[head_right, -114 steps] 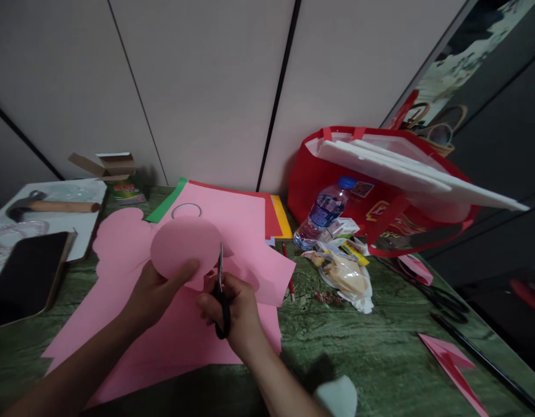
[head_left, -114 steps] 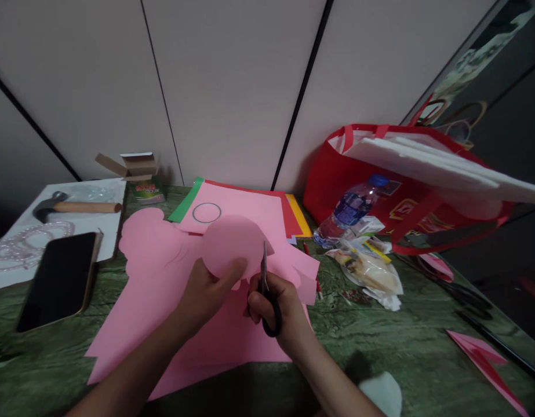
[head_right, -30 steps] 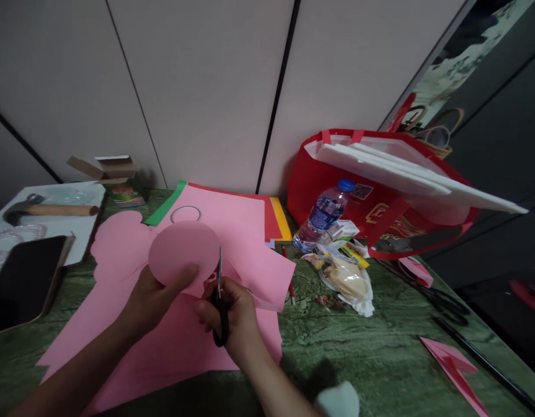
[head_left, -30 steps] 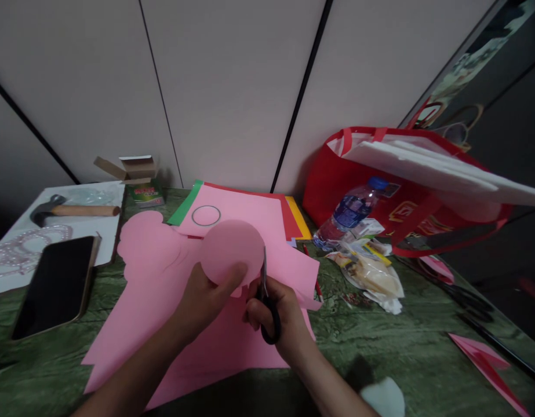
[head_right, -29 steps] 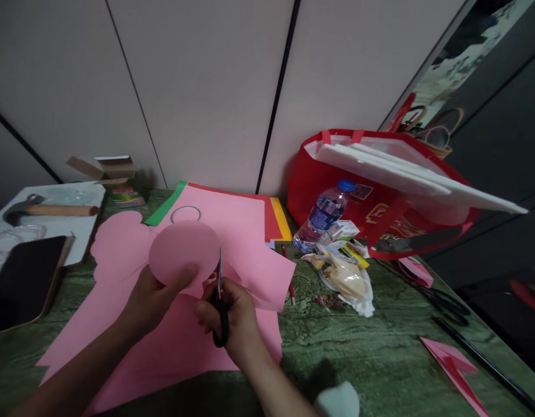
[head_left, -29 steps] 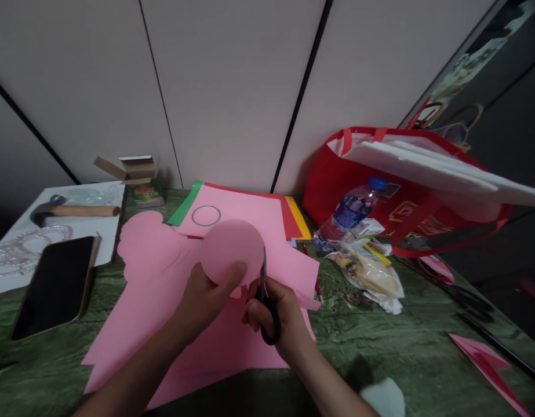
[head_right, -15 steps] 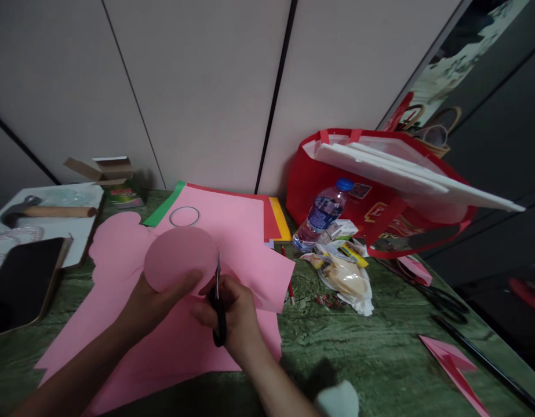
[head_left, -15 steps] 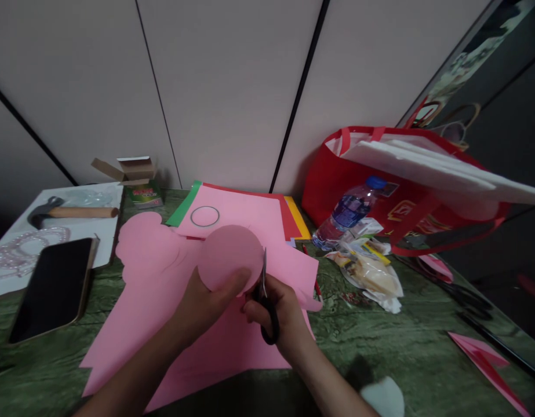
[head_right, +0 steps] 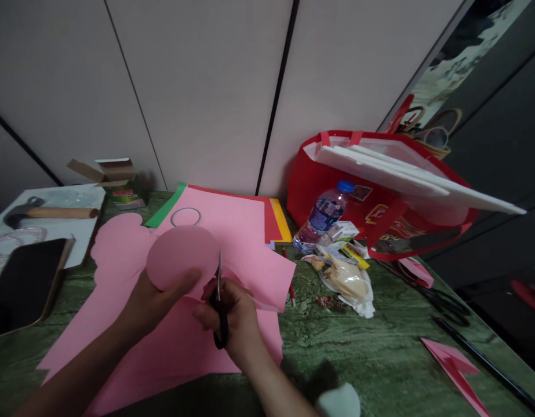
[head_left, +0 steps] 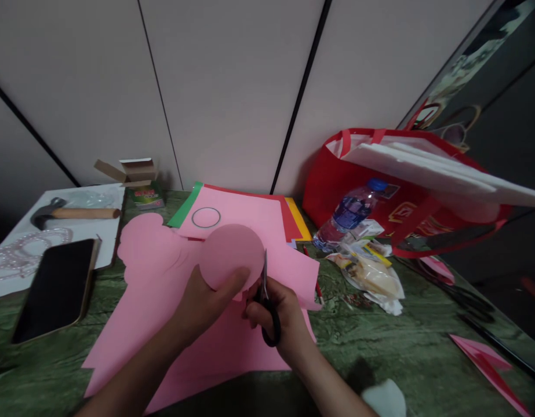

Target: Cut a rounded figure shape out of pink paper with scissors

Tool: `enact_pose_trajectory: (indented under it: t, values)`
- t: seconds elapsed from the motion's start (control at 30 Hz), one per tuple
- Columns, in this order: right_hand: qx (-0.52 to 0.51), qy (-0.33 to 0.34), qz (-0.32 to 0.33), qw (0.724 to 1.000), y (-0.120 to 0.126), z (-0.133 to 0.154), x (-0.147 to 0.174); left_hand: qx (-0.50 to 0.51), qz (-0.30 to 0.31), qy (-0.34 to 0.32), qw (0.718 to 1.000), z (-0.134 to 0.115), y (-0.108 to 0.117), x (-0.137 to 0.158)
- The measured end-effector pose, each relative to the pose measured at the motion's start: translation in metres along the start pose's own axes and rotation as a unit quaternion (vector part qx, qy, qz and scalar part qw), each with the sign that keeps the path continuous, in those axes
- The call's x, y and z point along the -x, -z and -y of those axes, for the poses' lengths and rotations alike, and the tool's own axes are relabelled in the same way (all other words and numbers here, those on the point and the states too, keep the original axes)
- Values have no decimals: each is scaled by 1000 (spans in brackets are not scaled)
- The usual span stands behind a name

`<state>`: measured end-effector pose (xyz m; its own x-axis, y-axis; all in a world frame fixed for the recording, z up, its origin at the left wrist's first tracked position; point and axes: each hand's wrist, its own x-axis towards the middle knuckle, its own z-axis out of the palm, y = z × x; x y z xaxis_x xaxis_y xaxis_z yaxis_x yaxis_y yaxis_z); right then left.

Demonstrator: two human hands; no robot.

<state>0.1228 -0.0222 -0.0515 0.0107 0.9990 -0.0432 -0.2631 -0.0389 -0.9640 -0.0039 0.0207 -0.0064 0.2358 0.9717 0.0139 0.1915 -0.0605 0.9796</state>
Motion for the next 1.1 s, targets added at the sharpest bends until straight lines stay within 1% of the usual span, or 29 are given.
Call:
enact_pose_trajectory:
  t: [0.17, 0.37, 0.63, 0.77, 0.83, 0.87, 0.93, 0.97, 1.03, 1.07, 1.1]
  values:
    - [-3, 1, -8, 1000, -2, 3, 0, -18, -14, -10, 1000, 1, 0, 0]
    - [-10, -4, -19, 1000, -4, 6, 1, -24, -23, 7, 999, 2, 1, -1]
    - [-1, -13, -15, 1000, -4, 7, 2, -41, -45, 2, 998, 4, 3, -1]
    - [3, 6, -17, 1000, -2, 4, 2, -38, -31, 19, 999, 0, 6, -3]
    - [-2, 13, -26, 1000, -2, 2, 3, -40, -31, 45, 998, -1, 12, -8]
    - [-9, 13, -24, 1000, -2, 2, 3, -43, -42, 59, 996, 0, 16, -12]
    - [0, 5, -31, 999, -3, 1, 2, -64, -84, 78, 991, 5, 26, -21]
    - [12, 3, -30, 999, -4, 0, 1, -69, -87, 84, 990, 8, 32, -26]
    - [22, 1, -29, 999, -6, 0, -1, -82, -66, 73, 992, 14, 44, -34]
    - [27, -1, -27, 999, -6, 0, -1, -111, -71, 75, 988, 16, 51, -37]
    - [31, -3, -25, 999, -6, 0, -2, -154, -105, 73, 980, 16, 60, -39]
